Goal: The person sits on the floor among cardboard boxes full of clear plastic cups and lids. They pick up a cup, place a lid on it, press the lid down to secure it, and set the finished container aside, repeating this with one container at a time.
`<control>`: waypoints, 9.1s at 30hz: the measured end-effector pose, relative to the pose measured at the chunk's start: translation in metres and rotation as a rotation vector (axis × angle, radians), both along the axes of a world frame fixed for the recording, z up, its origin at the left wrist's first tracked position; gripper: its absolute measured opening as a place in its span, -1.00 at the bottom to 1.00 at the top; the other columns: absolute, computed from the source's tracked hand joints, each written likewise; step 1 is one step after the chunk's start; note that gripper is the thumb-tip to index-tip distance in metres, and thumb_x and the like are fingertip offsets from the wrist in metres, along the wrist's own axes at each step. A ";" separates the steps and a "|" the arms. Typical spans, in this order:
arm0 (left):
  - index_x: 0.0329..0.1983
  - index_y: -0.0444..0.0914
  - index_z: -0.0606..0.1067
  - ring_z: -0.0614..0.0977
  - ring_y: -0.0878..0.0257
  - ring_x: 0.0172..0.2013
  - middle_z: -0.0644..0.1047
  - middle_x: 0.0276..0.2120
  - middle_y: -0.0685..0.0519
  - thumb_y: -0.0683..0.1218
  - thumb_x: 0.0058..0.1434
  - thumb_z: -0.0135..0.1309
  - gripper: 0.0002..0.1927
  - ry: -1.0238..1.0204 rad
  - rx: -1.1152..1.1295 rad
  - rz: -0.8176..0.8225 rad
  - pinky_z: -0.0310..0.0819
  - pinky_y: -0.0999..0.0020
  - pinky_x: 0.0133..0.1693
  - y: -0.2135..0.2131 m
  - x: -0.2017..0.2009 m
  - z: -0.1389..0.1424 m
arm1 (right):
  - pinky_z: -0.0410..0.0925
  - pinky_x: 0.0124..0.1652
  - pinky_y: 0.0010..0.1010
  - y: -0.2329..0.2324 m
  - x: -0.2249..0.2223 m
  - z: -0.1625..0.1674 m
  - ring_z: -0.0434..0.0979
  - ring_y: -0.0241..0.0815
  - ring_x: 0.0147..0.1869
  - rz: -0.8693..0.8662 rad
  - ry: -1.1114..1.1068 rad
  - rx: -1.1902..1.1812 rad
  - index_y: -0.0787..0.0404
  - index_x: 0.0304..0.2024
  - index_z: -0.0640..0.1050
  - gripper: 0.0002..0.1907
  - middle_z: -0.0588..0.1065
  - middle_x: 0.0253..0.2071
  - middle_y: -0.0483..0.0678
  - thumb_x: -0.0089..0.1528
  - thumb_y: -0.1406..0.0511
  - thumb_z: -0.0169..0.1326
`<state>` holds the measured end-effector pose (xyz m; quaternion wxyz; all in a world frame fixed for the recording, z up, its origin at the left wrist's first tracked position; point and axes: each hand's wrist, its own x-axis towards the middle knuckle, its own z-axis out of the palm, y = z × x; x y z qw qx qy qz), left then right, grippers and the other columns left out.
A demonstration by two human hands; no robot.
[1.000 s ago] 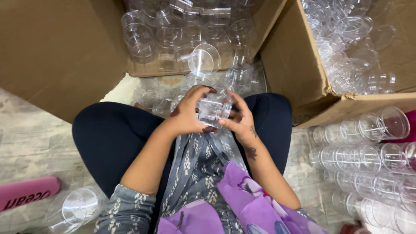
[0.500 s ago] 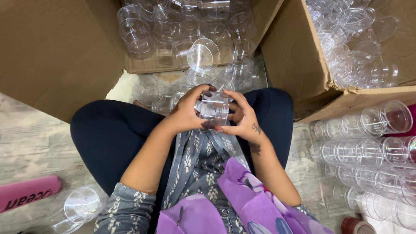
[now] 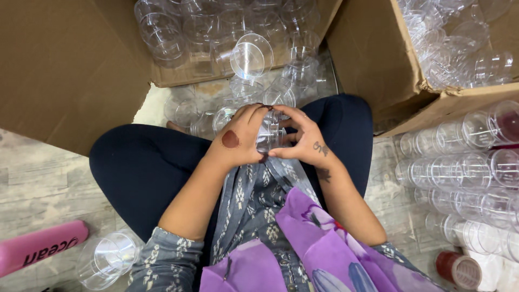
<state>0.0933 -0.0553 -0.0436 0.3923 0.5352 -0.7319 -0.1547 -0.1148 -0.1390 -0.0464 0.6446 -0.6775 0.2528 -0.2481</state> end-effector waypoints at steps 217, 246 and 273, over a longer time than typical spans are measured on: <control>0.12 -0.30 0.42 0.67 0.15 -0.17 0.57 -0.03 -0.08 -0.15 0.18 0.28 -0.53 0.356 0.124 0.599 0.61 0.29 -0.18 -0.025 0.011 -0.083 | 0.50 -0.01 -0.16 -0.189 -0.028 -0.066 0.65 0.03 -0.10 -0.922 0.201 -0.651 0.17 0.27 0.45 -0.50 0.59 0.03 0.16 0.25 0.41 0.05; 0.50 -0.18 0.15 0.38 0.13 0.26 0.19 0.43 0.10 -0.19 -0.14 0.50 0.13 1.034 0.497 -0.569 0.44 0.11 0.18 0.019 -0.026 0.004 | 0.41 -0.06 -0.40 0.047 -0.083 0.087 0.52 -0.18 0.00 -0.069 0.299 -0.565 0.20 0.40 0.31 0.11 0.49 -0.05 -0.03 -0.11 0.10 0.55; 0.46 -0.21 0.20 0.48 0.16 0.35 0.39 0.30 0.01 -0.09 0.06 0.55 -0.01 0.993 0.113 -0.550 0.46 0.17 0.39 0.007 -0.052 -0.007 | 0.57 0.14 -0.18 0.055 -0.060 0.075 0.52 0.06 0.38 -0.010 0.113 -0.172 0.13 0.51 0.07 0.23 0.33 0.41 0.22 -0.07 0.38 0.53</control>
